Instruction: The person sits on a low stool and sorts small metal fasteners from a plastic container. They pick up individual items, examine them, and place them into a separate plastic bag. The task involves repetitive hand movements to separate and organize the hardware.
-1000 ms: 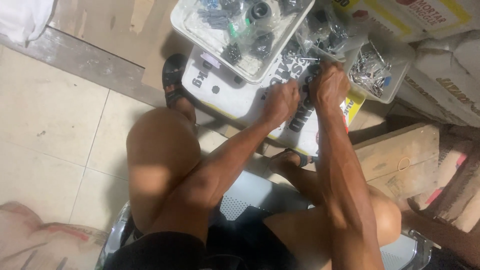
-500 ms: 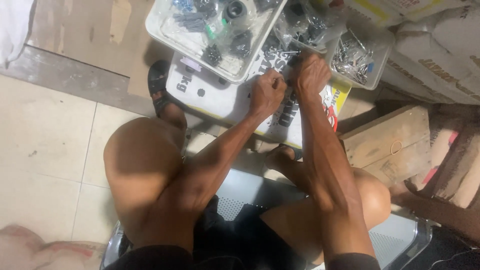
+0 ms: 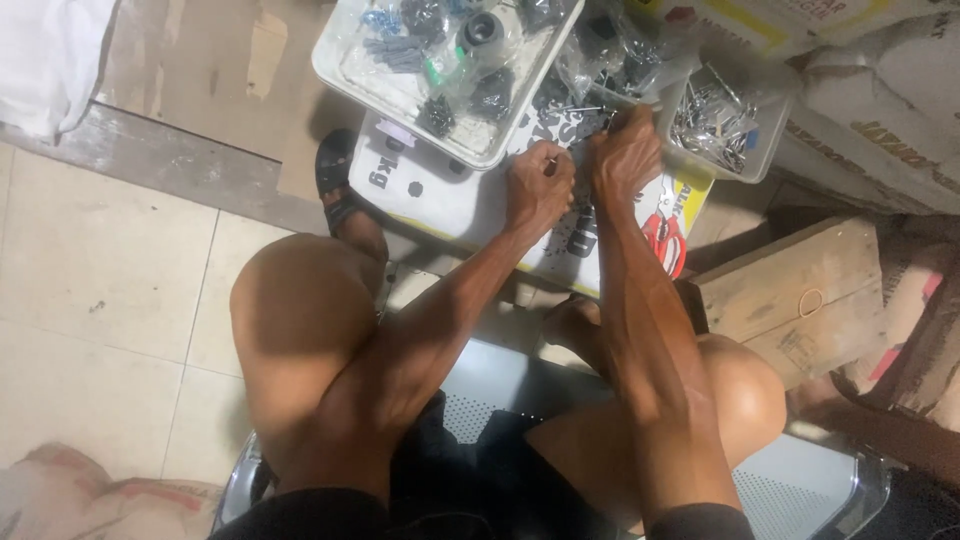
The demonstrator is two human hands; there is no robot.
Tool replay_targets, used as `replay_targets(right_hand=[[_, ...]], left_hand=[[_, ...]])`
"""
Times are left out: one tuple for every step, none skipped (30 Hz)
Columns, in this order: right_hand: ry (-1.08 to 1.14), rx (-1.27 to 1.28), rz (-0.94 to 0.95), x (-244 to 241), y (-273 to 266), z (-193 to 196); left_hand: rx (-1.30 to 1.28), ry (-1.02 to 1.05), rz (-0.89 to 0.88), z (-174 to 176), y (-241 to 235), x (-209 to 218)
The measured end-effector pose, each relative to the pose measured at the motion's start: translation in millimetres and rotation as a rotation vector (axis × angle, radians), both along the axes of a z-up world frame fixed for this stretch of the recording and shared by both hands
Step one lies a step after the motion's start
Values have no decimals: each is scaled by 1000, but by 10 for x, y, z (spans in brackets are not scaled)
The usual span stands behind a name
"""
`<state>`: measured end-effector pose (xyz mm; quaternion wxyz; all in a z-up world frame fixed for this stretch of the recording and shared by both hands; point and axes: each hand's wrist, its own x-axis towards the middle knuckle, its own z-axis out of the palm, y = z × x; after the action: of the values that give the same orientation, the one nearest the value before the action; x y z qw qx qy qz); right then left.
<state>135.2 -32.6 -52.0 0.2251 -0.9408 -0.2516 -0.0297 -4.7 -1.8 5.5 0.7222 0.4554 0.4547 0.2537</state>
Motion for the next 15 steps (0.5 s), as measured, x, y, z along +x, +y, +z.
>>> replay_targets(right_hand=[[-1, 3, 3, 41, -3, -79], [77, -31, -55, 75, -4, -162], [155, -66, -113, 109, -4, -246], [155, -66, -113, 80, 17, -211], [144, -45, -125, 50, 37, -174], [130, -22, -136, 26, 56, -129], [128, -21, -135, 11, 9, -96], [115, 62, -88, 28, -24, -45], [102, 144, -41, 43, -60, 11], [93, 148, -41, 22, -79, 141], [110, 236, 17, 0, -101, 274], [127, 327, 79, -21, -110, 406], [118, 333, 81, -11, -158, 494], [147, 437, 139, -5, -202, 579], [176, 541, 199, 2, -248, 664]], left_hand=[[3, -1, 3, 80, 2, -38], [-54, -55, -23, 157, 4, -83], [-111, -108, -49, 232, 5, -128], [-111, -108, -48, 238, 3, -119], [-101, -109, -50, 245, -1, -111], [-89, -112, -51, 257, -8, -100], [-88, -114, -50, 288, -17, -122], [-91, -122, -47, 329, -14, -118], [-94, -130, -43, 375, -13, -115], [-90, -139, -45, 395, -13, -107], [-86, -159, -42, 419, -15, -98], [-79, -180, -38, 444, -7, -87], [-72, -189, -38, 525, 4, -68], [-74, -204, -15, 607, 18, -54], [-75, -219, 9, 689, 31, -38]])
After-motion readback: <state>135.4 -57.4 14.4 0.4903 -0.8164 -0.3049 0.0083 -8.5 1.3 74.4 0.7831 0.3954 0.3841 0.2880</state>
